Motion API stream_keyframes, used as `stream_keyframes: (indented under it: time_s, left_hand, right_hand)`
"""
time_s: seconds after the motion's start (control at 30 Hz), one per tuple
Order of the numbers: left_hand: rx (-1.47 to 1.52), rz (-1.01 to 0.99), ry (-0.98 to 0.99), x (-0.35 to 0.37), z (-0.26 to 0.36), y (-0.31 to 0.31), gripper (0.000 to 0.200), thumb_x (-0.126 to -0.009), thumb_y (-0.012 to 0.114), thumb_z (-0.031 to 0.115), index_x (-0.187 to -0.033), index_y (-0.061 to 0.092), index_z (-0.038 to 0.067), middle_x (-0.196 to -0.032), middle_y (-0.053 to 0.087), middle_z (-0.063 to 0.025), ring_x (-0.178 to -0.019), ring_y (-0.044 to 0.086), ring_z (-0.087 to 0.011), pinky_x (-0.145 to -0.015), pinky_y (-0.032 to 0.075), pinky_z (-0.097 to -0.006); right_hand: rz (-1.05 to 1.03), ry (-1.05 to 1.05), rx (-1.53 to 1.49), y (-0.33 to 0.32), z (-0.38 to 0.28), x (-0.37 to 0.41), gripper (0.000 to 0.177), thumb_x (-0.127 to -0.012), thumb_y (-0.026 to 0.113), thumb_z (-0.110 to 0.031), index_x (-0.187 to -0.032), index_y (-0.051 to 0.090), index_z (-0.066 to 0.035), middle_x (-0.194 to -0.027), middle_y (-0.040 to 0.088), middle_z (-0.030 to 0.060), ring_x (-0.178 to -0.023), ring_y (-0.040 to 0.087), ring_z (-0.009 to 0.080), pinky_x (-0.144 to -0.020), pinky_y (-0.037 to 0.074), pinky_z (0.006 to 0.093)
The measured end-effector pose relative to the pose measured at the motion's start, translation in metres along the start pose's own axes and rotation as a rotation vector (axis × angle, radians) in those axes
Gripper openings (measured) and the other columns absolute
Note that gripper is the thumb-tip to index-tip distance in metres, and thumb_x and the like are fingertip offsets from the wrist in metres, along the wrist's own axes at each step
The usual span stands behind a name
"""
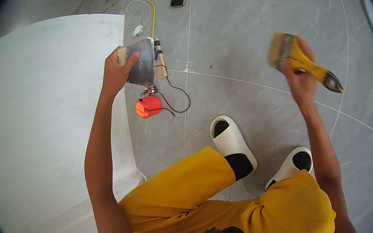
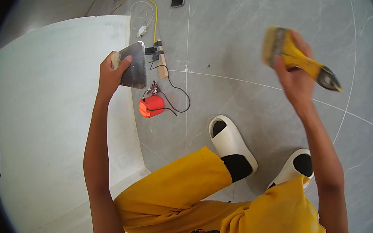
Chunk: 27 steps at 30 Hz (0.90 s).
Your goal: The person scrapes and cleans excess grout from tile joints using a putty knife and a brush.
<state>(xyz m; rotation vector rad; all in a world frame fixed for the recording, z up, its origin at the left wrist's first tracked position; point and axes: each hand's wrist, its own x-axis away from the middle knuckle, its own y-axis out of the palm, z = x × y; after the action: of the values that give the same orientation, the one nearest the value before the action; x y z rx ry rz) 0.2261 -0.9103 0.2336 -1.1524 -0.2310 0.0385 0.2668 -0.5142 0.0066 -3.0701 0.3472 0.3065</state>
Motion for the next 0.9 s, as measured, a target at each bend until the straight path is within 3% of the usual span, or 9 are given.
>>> stream_keyframes:
  time_s: [0.07, 0.17, 0.27, 0.33, 0.37, 0.47, 0.53, 0.73, 0.9]
  left_hand:
    - [0.084, 0.035, -0.030, 0.012, -0.003, -0.007, 0.031, -0.087, 0.074, 0.029, -0.091, 0.063, 0.000, -0.076, 0.061, -0.0010, -0.069, 0.054, -0.0079, -0.063, 0.046, -0.0264]
    - [0.160, 0.010, -0.115, 0.013, -0.015, 0.001, 0.030, -0.087, 0.075, 0.028, -0.090, 0.065, 0.000, -0.076, 0.061, 0.0005, -0.069, 0.054, -0.0070, -0.063, 0.046, -0.0256]
    - [0.217, -0.024, -0.219, 0.002, -0.055, 0.025, 0.028, -0.087, 0.075, 0.027, -0.090, 0.066, 0.000, -0.075, 0.060, 0.0022, -0.069, 0.053, -0.0061, -0.062, 0.045, -0.0250]
    - [0.271, -0.044, -0.323, -0.003, -0.090, 0.045, 0.028, -0.088, 0.075, 0.027, -0.095, 0.068, 0.001, -0.080, 0.062, 0.0025, -0.072, 0.054, -0.0059, -0.066, 0.046, -0.0249]
    - [0.319, -0.040, -0.382, -0.004, -0.105, 0.062, 0.029, -0.089, 0.074, 0.028, -0.100, 0.069, 0.002, -0.085, 0.064, 0.0022, -0.076, 0.056, -0.0060, -0.070, 0.048, -0.0249]
    - [0.419, 0.078, -0.432, 0.003, -0.155, 0.135, 0.027, -0.089, 0.074, 0.027, -0.097, 0.069, 0.002, -0.080, 0.062, 0.0033, -0.071, 0.053, -0.0058, -0.063, 0.044, -0.0256]
    - [0.445, 0.104, -0.515, 0.014, -0.166, 0.174, 0.027, -0.090, 0.073, 0.026, -0.102, 0.070, 0.002, -0.089, 0.066, 0.0020, -0.077, 0.057, -0.0063, -0.069, 0.047, -0.0251]
    - [0.505, 0.345, -0.508, 0.009, -0.221, 0.217, 0.030, -0.088, 0.075, 0.025, -0.106, 0.069, 0.001, -0.093, 0.068, 0.0004, -0.081, 0.060, -0.0084, -0.073, 0.048, -0.0252]
    - [0.292, 0.502, -0.431, -0.010, -0.240, 0.225, 0.047, -0.078, 0.083, 0.036, -0.102, 0.066, -0.002, -0.094, 0.071, -0.0096, -0.083, 0.066, -0.0181, -0.076, 0.052, -0.0335]
  right_hand:
    - [-0.131, -0.144, 0.024, 0.085, 0.007, -0.003, 0.058, -0.079, 0.070, -0.008, -0.134, 0.054, -0.004, -0.114, 0.060, 0.0153, -0.093, 0.065, 0.0300, -0.080, 0.053, 0.0385]
    - [-0.366, -0.005, -0.013, 0.201, 0.009, 0.013, 0.055, -0.076, 0.070, -0.015, -0.129, 0.058, -0.012, -0.113, 0.061, 0.0160, -0.091, 0.064, 0.0366, -0.079, 0.053, 0.0425]
    - [-0.748, -0.017, 0.201, 0.242, 0.048, 0.022, 0.056, -0.075, 0.070, -0.016, -0.130, 0.057, -0.013, -0.111, 0.062, 0.0169, -0.089, 0.064, 0.0392, -0.077, 0.053, 0.0444]
    - [-0.656, 0.110, 0.220, 0.201, 0.054, 0.014, 0.058, -0.076, 0.069, -0.016, -0.132, 0.056, -0.013, -0.108, 0.063, 0.0176, -0.089, 0.063, 0.0404, -0.077, 0.052, 0.0454]
    - [-0.471, -0.044, 0.156, 0.176, 0.070, 0.013, 0.059, -0.075, 0.069, -0.014, -0.133, 0.056, -0.012, -0.107, 0.063, 0.0195, -0.091, 0.062, 0.0407, -0.078, 0.052, 0.0453]
    - [-0.284, 0.192, -0.156, 0.076, 0.084, -0.001, 0.058, -0.077, 0.064, -0.010, -0.133, 0.055, 0.003, -0.113, 0.064, 0.0114, -0.095, 0.062, 0.0169, -0.080, 0.051, 0.0291]
    - [-0.332, 0.480, -0.083, 0.010, 0.075, -0.018, 0.059, -0.075, 0.063, -0.007, -0.133, 0.056, 0.003, -0.113, 0.064, 0.0101, -0.094, 0.061, 0.0161, -0.083, 0.050, 0.0262]
    - [-0.368, 0.443, 0.015, -0.037, 0.081, -0.033, 0.065, -0.071, 0.064, -0.013, -0.134, 0.056, 0.003, -0.115, 0.064, 0.0129, -0.100, 0.060, 0.0183, -0.090, 0.048, 0.0283]
    - [-0.397, 0.486, 0.005, -0.034, 0.076, -0.036, 0.068, -0.070, 0.065, -0.016, -0.134, 0.055, 0.003, -0.118, 0.063, 0.0149, -0.105, 0.059, 0.0203, -0.096, 0.045, 0.0309]
